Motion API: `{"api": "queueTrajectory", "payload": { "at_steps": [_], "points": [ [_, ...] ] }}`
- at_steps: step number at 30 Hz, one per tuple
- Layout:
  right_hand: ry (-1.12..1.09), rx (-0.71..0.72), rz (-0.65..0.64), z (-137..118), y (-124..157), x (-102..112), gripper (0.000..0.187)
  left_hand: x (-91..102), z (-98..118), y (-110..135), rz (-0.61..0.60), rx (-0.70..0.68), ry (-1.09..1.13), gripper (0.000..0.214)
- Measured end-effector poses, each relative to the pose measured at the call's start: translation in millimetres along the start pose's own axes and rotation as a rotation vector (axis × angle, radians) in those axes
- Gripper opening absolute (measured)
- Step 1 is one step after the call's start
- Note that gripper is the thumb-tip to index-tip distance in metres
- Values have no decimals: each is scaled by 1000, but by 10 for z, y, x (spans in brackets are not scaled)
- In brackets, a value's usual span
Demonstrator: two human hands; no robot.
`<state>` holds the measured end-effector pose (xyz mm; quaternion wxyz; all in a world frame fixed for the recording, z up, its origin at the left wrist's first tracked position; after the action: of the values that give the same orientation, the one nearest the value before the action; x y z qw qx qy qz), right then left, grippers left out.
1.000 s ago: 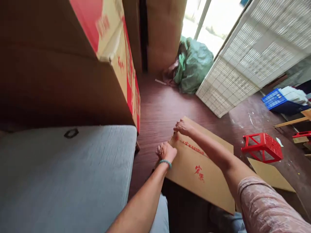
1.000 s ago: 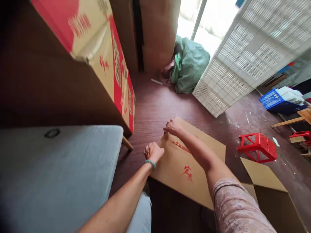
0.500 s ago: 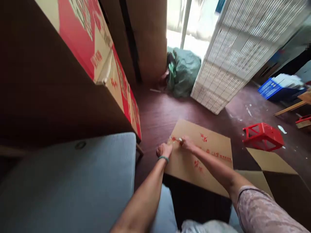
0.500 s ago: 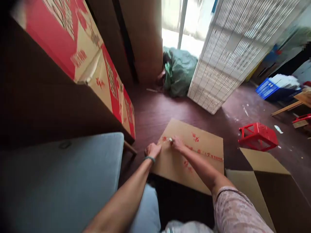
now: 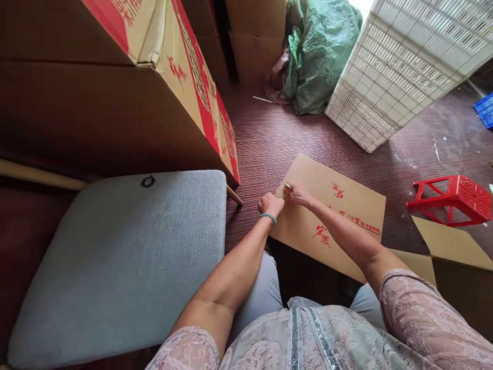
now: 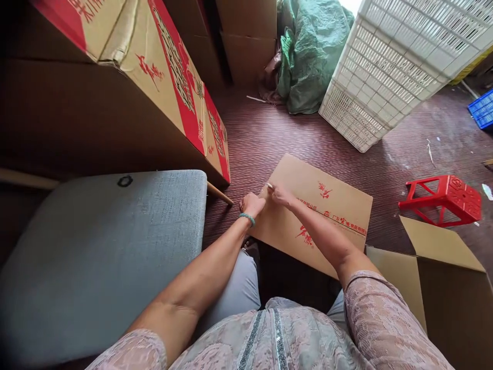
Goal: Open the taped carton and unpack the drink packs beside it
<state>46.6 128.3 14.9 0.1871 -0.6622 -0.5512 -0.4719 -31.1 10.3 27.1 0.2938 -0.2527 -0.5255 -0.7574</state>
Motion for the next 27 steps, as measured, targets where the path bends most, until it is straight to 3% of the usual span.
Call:
{"api": "queueTrajectory", "payload": {
  "at_steps": [2,5,11,14,20,27],
  "points": [
    [17,151,26,-99,-137,35,22,17,-17,-17,-18,12,-45,31],
    [85,279,-67,-192,-291,70,19,50,-20,-4,-31,-2,-65,29],
    [268,220,-380,-260,-371,90,18,41,5,76,-65,-72,-71,33],
    [258,148,-432,-230,-368,165,22,-9,24,75,-110,-103,-117,43],
    [223,34,-380,-275,-334,287,21,-41,35,-7,-136,-117,-172,43],
    [72,29,-236,-258,-74,197,26,-2,-10,-35,-107,-173,-164,27]
  ]
}}
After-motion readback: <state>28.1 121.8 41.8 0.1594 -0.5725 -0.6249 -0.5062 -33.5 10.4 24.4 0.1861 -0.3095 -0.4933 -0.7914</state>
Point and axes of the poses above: each hand's wrist, its own y-axis away from the middle knuckle, its own x-axis out of the back of the hand, z = x × y, the point moved 5 cm from there along -y, towards the middle knuckle, and after that the axes turned 13 degrees about x, right-handed, at the moved point
